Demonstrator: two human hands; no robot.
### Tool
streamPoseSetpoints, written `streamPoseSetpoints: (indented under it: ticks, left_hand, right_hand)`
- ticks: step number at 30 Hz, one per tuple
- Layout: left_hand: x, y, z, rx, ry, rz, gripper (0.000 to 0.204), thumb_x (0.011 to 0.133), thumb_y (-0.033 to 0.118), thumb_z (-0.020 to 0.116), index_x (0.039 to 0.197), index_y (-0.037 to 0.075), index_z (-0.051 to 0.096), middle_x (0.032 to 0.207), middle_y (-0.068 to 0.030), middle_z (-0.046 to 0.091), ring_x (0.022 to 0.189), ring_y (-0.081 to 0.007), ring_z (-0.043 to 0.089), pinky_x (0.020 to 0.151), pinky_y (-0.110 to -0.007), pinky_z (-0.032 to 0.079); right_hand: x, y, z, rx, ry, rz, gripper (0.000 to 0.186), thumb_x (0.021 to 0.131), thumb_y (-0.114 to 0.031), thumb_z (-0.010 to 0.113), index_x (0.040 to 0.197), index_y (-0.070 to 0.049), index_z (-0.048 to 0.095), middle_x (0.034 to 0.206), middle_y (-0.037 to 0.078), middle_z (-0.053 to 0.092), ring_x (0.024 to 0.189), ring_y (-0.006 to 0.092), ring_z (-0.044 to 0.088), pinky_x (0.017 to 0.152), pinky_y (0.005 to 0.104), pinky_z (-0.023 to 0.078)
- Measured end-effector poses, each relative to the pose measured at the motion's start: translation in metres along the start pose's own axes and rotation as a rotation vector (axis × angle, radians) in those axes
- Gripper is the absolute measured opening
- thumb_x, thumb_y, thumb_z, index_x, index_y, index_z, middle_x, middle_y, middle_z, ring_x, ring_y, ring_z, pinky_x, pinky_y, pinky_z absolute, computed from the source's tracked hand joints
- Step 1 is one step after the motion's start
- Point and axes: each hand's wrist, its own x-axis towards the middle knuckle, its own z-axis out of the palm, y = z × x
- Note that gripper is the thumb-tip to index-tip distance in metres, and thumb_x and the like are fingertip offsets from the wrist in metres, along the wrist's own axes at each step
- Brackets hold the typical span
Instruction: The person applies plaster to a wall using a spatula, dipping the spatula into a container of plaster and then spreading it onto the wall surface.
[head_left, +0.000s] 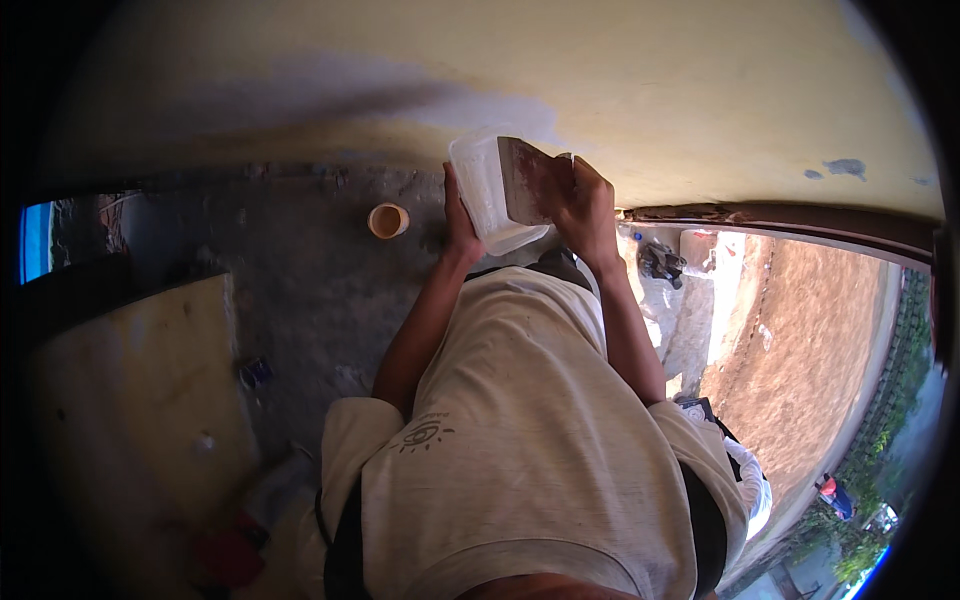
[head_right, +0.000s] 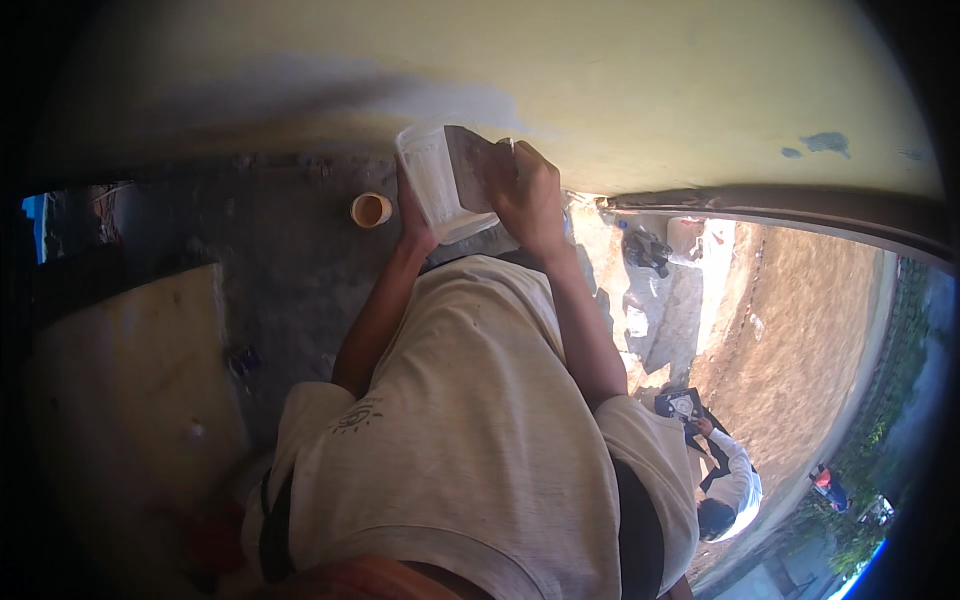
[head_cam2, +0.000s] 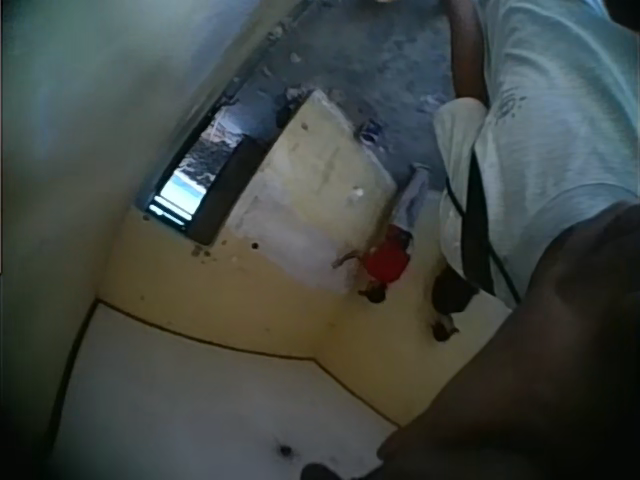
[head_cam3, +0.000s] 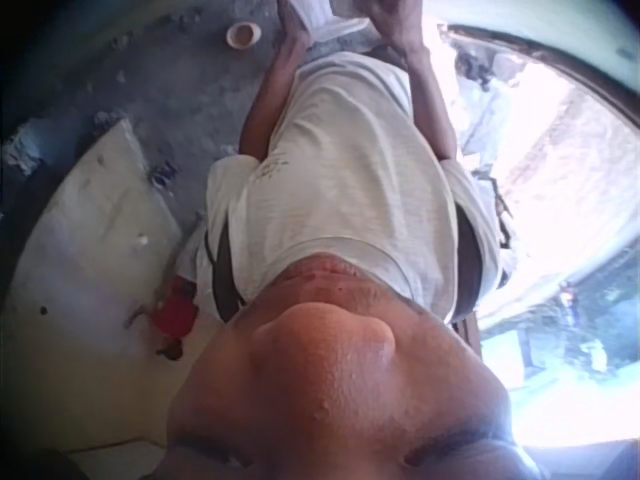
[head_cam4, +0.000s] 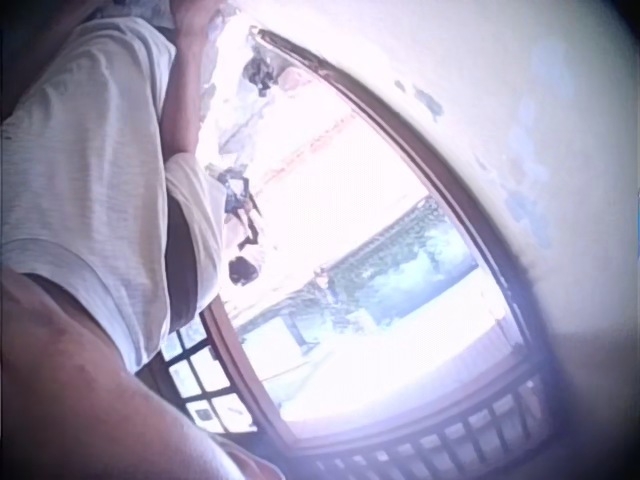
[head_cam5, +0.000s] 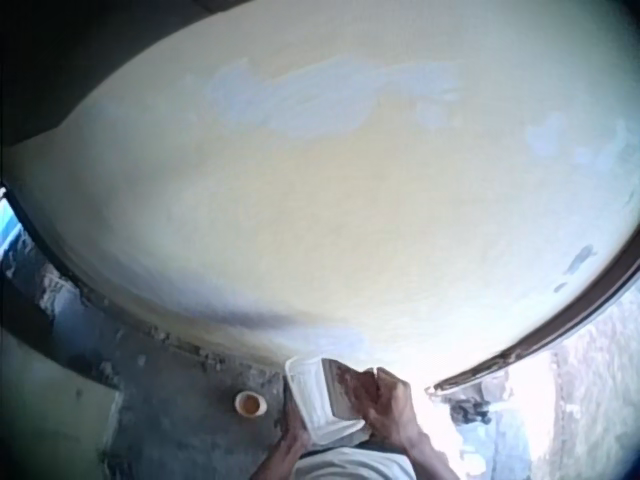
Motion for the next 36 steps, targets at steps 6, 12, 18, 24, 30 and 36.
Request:
streamPoseSetpoints:
  ticks: [6, 12, 18, 24, 30, 36]
  left_hand:
    - [0.003, -0.005, -0.012, -0.158, -0.038, -0.027, 0.07, 0.098, 0.064, 0.029, 0.143, 0.011, 0.04, 0.136, -0.0101, 0.052, 0.124, -0.0271, 0.053, 0.103, -0.047, 0.046]
    - [-0.002, -0.005, -0.007, -0.179, -0.064, -0.057, 0.07, 0.098, 0.065, 0.026, 0.14, 0.012, 0.043, 0.133, -0.0092, 0.054, 0.122, -0.0255, 0.054, 0.102, -0.045, 0.046]
    - [0.006, -0.01, -0.008, -0.036, -0.013, -0.018, 0.069, 0.098, 0.064, 0.027, 0.14, 0.012, 0.044, 0.133, -0.0098, 0.054, 0.122, -0.0264, 0.055, 0.102, -0.045, 0.046]
    - [0.011, -0.008, -0.005, -0.089, -0.023, -0.04, 0.08, 0.093, 0.072, 0.03, 0.143, 0.011, 0.041, 0.136, -0.0123, 0.053, 0.123, -0.0288, 0.054, 0.103, -0.047, 0.045]
    - [0.016, -0.011, -0.008, -0.215, -0.065, -0.125, 0.069, 0.099, 0.059, 0.027, 0.143, 0.008, 0.04, 0.138, -0.0136, 0.051, 0.125, -0.0324, 0.053, 0.102, -0.053, 0.046]
    - [0.025, -0.025, -0.035, -0.175, -0.006, -0.092, 0.069, 0.099, 0.058, 0.026, 0.143, 0.007, 0.039, 0.138, -0.0146, 0.05, 0.125, -0.0329, 0.053, 0.103, -0.052, 0.046]
  right_hand:
    - [0.011, 0.004, 0.02, -0.077, -0.036, -0.073, 0.013, 0.09, -0.009, 0.062, 0.09, 0.004, 0.059, 0.074, 0.022, 0.061, 0.069, 0.0339, 0.062, 0.061, 0.0412, 0.049]
    - [0.017, -0.01, 0.026, -0.111, -0.102, -0.073, 0.015, 0.091, -0.012, 0.059, 0.09, 0.004, 0.058, 0.08, 0.026, 0.063, 0.074, 0.0421, 0.064, 0.062, 0.0443, 0.051]
    - [0.018, 0.006, 0.035, -0.178, -0.058, -0.163, 0.02, 0.095, -0.016, 0.058, 0.091, 0.003, 0.057, 0.076, 0.026, 0.061, 0.069, 0.0437, 0.061, 0.061, 0.0426, 0.05]
    - [0.022, -0.012, 0.012, 0.012, -0.027, 0.041, 0.021, 0.093, -0.017, 0.061, 0.087, 0.003, 0.057, 0.071, 0.021, 0.063, 0.063, 0.0377, 0.062, 0.057, 0.0396, 0.05]
    - [0.014, 0.016, -0.009, 0.652, -0.119, 0.408, 0.03, 0.097, -0.026, 0.06, 0.104, 0.003, 0.063, 0.083, 0.005, 0.066, 0.07, 0.0088, 0.061, 0.061, 0.0258, 0.05]
    - [-0.022, 0.048, 0.004, 1.237, 0.018, 0.53, 0.027, 0.094, -0.021, 0.064, 0.114, -0.002, 0.06, 0.102, 0.005, 0.067, 0.089, 0.0126, 0.065, 0.08, 0.0273, 0.054]
